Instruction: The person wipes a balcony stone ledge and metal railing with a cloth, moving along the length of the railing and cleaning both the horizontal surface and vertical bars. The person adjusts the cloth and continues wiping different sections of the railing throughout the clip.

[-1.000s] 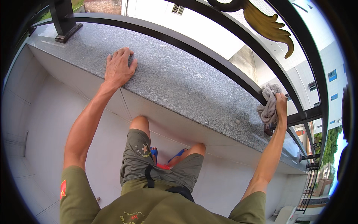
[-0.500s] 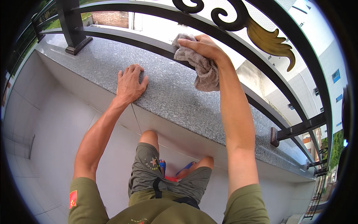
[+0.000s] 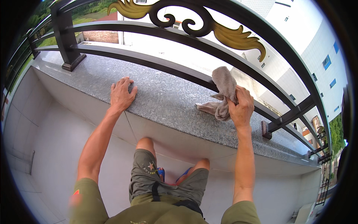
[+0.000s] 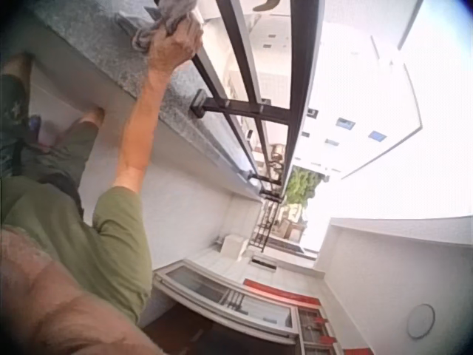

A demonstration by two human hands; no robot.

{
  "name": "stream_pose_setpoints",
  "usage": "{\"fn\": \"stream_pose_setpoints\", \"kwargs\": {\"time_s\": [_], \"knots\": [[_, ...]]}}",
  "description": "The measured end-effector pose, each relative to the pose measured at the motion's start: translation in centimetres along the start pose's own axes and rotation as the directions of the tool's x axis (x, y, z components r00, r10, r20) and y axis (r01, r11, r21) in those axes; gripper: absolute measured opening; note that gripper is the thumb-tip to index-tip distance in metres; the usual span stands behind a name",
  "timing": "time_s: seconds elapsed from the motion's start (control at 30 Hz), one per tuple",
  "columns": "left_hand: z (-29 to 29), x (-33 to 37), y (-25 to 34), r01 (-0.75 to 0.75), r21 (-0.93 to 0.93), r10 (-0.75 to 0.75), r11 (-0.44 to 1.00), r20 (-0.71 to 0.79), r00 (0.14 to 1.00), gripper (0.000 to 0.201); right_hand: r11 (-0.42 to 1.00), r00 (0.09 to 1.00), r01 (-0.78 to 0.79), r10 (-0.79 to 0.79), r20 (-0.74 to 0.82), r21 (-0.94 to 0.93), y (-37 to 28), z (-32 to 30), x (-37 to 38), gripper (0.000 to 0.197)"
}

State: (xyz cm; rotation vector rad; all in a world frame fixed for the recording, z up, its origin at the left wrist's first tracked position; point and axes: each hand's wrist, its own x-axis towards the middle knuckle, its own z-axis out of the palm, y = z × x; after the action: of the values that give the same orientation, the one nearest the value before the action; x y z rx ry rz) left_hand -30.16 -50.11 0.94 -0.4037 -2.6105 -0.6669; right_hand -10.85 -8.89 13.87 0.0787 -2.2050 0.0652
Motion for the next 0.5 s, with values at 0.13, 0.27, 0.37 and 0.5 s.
{"fn": "stream_pose_setpoints", "kwargs": {"time_s": [0.13,0.27,0.37,0.5], "knots": [[0.3,-0.1,0.4,0.016,0.056,-0.016,0.998,-0.009,1.0,0.041,0.981,0.991,-0.106,0.09,-0.099,-0.162,5.2,-3.7,-3.8,0.031],[0.2,0.1,0.7,0.017,0.045,-0.016,0.999,-0.01,1.0,0.041,0.977,0.964,-0.205,0.213,-0.158,0.064,4.2,-3.7,-3.0,0.029],[0.4,-0.4,-0.1,0.011,0.013,-0.011,1.0,-0.009,1.0,0.039,0.998,0.935,-0.005,0.03,-0.355,0.07,-0.3,-3.7,1.4,0.028],[-0.1,-0.4,0.2,0.01,0.011,-0.01,1.0,-0.023,1.0,0.037,0.986,0.695,0.129,-0.017,-0.718,0.102,-2.0,-4.3,9.4,0.03]]}}
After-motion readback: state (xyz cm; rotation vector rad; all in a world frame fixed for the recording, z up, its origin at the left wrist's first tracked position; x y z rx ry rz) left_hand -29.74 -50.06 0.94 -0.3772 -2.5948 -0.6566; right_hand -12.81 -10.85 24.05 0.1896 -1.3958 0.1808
